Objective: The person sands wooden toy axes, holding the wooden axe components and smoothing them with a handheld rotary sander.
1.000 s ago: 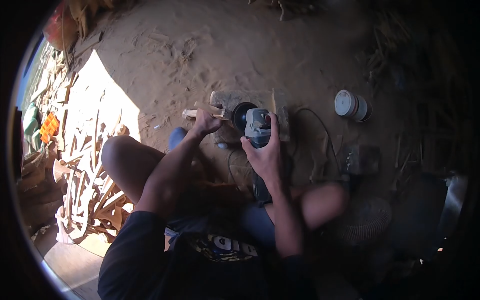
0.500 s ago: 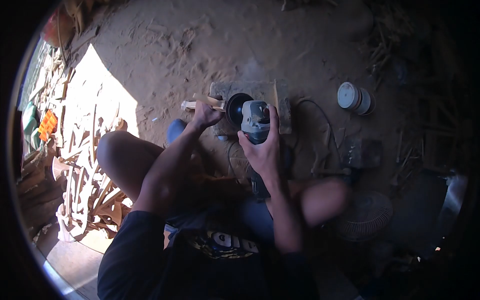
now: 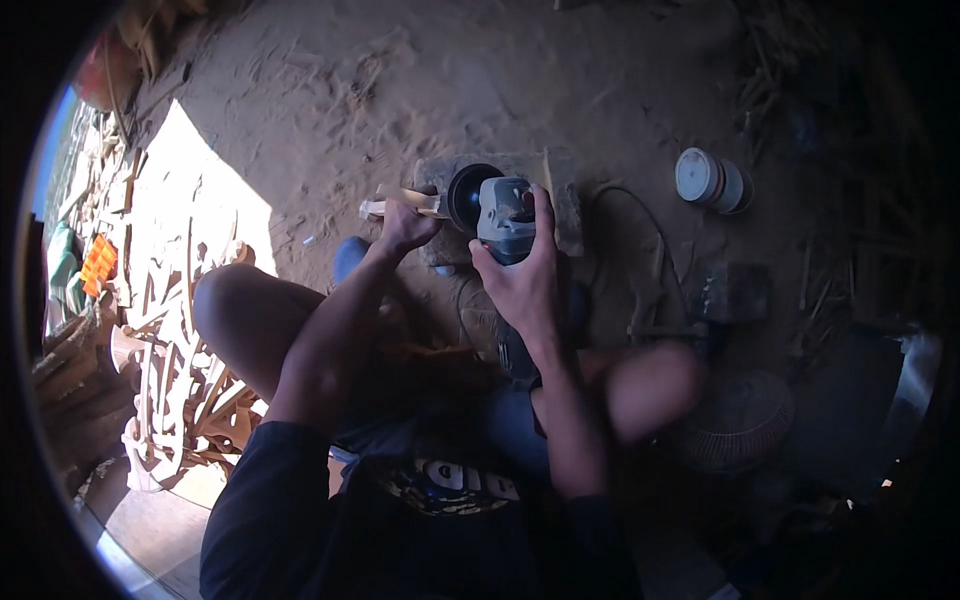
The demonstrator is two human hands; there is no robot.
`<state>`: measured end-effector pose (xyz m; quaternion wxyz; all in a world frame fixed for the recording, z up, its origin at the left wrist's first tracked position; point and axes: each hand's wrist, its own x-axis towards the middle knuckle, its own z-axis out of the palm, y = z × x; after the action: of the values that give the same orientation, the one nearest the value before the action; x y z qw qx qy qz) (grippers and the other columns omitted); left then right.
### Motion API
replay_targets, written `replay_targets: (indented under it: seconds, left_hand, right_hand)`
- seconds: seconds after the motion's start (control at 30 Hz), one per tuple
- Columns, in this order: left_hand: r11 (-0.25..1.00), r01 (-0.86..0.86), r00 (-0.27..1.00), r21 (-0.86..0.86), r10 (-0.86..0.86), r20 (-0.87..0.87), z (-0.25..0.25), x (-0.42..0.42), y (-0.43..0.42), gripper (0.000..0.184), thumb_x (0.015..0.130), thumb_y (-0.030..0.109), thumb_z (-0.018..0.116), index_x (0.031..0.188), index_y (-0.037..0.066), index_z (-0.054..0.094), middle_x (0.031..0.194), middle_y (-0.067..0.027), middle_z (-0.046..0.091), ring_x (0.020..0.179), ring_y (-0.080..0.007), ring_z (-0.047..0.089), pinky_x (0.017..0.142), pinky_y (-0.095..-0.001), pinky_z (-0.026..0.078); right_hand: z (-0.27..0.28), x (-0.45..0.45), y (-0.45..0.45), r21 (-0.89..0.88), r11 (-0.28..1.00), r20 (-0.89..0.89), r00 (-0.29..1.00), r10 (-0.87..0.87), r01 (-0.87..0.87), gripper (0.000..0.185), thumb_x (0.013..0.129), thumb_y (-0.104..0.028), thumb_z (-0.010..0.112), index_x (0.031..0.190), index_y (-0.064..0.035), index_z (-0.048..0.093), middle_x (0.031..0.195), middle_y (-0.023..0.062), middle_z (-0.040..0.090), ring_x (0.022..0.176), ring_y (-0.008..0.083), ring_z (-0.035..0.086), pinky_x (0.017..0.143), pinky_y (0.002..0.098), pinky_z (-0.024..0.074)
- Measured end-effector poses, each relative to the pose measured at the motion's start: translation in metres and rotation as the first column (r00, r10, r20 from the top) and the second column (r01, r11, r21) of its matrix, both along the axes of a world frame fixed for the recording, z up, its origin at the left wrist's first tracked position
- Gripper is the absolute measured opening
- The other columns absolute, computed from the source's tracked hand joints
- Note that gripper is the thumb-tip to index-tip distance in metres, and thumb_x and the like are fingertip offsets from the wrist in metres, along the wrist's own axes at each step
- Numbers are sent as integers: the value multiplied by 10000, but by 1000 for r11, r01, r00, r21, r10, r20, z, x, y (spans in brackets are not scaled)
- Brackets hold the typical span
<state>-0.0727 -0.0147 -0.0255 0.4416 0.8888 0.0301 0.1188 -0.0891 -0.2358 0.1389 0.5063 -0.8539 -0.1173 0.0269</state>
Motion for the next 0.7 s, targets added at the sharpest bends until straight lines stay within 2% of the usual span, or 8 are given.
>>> replay_targets:
  seconds: [0.07,0.17,0.3,0.4,0.5,0.6,0.63,0.7]
  left_hand:
    - [999,9,1000,-42,-8,9,4,1,-2,148,812,251,726,815,103,715,787,-147,735,778,-398,723,674,-490,550]
    - [994,-17,1000,-111,20,24,-2,-1,-6,150,825,254,717,828,105,725,783,-147,735,780,-396,728,676,-486,551]
    - [1000,-11,999,-16,10,-43,2,-3,-1,151,828,256,717,861,111,742,792,-145,743,793,-396,734,686,-487,553]
    - [999,-21,1000,-48,20,-22,-7,-2,-1,152,824,253,715,872,111,740,797,-144,745,803,-390,739,693,-488,556]
    - [996,0,999,-88,-3,-32,-7,-5,-1,188,839,170,738,980,51,775,829,-141,782,786,-290,784,697,-410,590]
    - [999,45,995,1,-45,-92,-8,-4,5,197,850,178,749,999,54,785,862,-136,794,807,-281,789,707,-400,594]
    - [999,45,996,13,-44,-84,-9,-4,6,195,849,178,752,997,56,786,865,-135,794,805,-273,789,705,-397,593]
    - [999,38,997,33,-36,-64,-5,-1,5,190,848,178,758,994,60,788,872,-134,794,801,-256,788,703,-393,592]
  right_hand:
    - [19,-6,7,30,1000,-112,994,10,-7,941,838,-142,865,1602,71,359,1455,247,581,1325,305,615,1130,405,492]
    - [18,-6,11,9,999,-103,994,33,-32,936,839,-133,858,1601,75,357,1451,243,584,1326,295,614,1130,404,491]
    - [11,4,8,68,997,-124,992,-23,32,958,826,-158,872,1610,48,361,1461,255,583,1329,298,620,1128,407,494]
    - [12,-2,4,-70,997,-74,997,26,-31,994,846,-183,848,1663,-34,303,1483,278,605,1333,376,657,1100,430,537]
    - [11,-5,10,-50,998,-2,999,39,-39,993,846,-173,846,1664,-29,301,1510,279,581,1352,366,643,1110,428,531]
    - [8,6,10,87,996,-95,995,-16,24,998,849,-184,847,1667,-30,296,1554,277,542,1398,364,608,1147,430,502]
    - [17,6,8,49,998,-158,987,-19,27,1006,851,-168,844,1673,-26,281,1571,284,521,1433,368,576,1184,431,468]
    - [15,2,6,36,999,-87,996,25,-22,1001,851,-152,839,1671,-20,281,1564,290,523,1447,370,562,1196,430,456]
